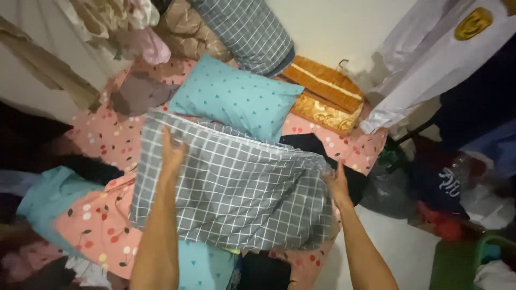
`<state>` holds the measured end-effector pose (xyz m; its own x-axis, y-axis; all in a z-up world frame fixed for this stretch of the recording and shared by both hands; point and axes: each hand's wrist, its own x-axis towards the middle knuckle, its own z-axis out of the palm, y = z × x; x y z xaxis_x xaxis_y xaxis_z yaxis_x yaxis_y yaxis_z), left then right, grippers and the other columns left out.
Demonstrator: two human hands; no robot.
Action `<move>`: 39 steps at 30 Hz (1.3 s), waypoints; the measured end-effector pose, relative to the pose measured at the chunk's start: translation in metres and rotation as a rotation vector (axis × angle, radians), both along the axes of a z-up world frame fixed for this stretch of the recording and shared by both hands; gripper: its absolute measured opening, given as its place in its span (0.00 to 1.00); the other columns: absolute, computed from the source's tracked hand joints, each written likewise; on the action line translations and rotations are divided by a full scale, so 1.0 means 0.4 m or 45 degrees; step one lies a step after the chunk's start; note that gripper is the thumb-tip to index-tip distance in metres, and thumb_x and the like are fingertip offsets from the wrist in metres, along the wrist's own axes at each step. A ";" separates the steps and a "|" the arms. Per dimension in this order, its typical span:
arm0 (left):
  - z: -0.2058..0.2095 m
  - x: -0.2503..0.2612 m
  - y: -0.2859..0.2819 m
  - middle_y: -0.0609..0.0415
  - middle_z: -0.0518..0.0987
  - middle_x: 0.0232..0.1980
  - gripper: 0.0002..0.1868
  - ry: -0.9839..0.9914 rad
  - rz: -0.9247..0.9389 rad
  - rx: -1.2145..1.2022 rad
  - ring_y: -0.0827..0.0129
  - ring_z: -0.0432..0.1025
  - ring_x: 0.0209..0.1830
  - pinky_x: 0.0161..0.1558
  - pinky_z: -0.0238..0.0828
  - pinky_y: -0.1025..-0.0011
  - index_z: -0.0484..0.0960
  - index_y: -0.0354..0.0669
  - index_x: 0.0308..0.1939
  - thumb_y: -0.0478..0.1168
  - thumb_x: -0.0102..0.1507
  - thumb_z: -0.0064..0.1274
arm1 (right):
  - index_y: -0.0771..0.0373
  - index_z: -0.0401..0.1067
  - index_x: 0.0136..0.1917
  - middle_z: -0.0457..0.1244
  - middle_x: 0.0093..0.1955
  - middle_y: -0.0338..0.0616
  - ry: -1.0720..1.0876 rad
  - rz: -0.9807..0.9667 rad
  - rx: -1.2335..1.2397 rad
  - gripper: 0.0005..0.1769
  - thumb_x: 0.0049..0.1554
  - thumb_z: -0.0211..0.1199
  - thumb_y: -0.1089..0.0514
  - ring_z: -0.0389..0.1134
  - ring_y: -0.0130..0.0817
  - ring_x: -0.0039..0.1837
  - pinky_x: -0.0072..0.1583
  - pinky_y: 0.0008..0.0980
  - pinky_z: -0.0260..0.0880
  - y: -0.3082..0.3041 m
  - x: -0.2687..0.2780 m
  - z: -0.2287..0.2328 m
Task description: The person folds a grey checkered shirt on a bed, then places it on a pillow. They then pick up a light blue pillow, shake it, and place it back. Finally, they fold a pink patterned cloth and place it on a green floral pillow.
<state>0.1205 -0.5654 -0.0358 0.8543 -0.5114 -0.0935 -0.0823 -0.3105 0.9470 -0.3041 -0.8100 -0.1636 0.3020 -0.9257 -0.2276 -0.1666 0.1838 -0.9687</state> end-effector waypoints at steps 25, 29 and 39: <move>-1.006 -0.142 0.588 0.43 0.81 0.38 0.15 0.632 1.066 -0.321 0.57 0.81 0.37 0.39 0.78 0.58 0.80 0.34 0.47 0.41 0.63 0.64 | 0.64 0.60 0.73 0.59 0.48 0.59 0.094 -0.471 1.291 0.32 0.61 0.62 0.49 0.70 0.57 0.46 0.52 0.60 0.79 0.601 -0.088 -0.699; -0.931 -0.129 0.570 0.34 0.79 0.46 0.27 0.786 1.072 -0.295 0.49 0.77 0.47 0.52 0.72 0.48 0.78 0.28 0.53 0.49 0.65 0.66 | 0.67 0.66 0.63 0.60 0.47 0.63 -0.240 -0.693 1.284 0.29 0.56 0.69 0.49 0.70 0.64 0.48 0.49 0.67 0.78 0.609 -0.039 -0.889; -0.954 0.003 0.588 0.37 0.78 0.43 0.25 0.752 1.225 -0.616 0.49 0.78 0.44 0.41 0.74 0.46 0.76 0.26 0.52 0.37 0.57 0.69 | 0.53 0.57 0.77 0.58 0.72 0.57 0.088 -0.521 1.244 0.39 0.58 0.60 0.36 0.65 0.55 0.69 0.67 0.60 0.63 0.382 -0.121 -0.866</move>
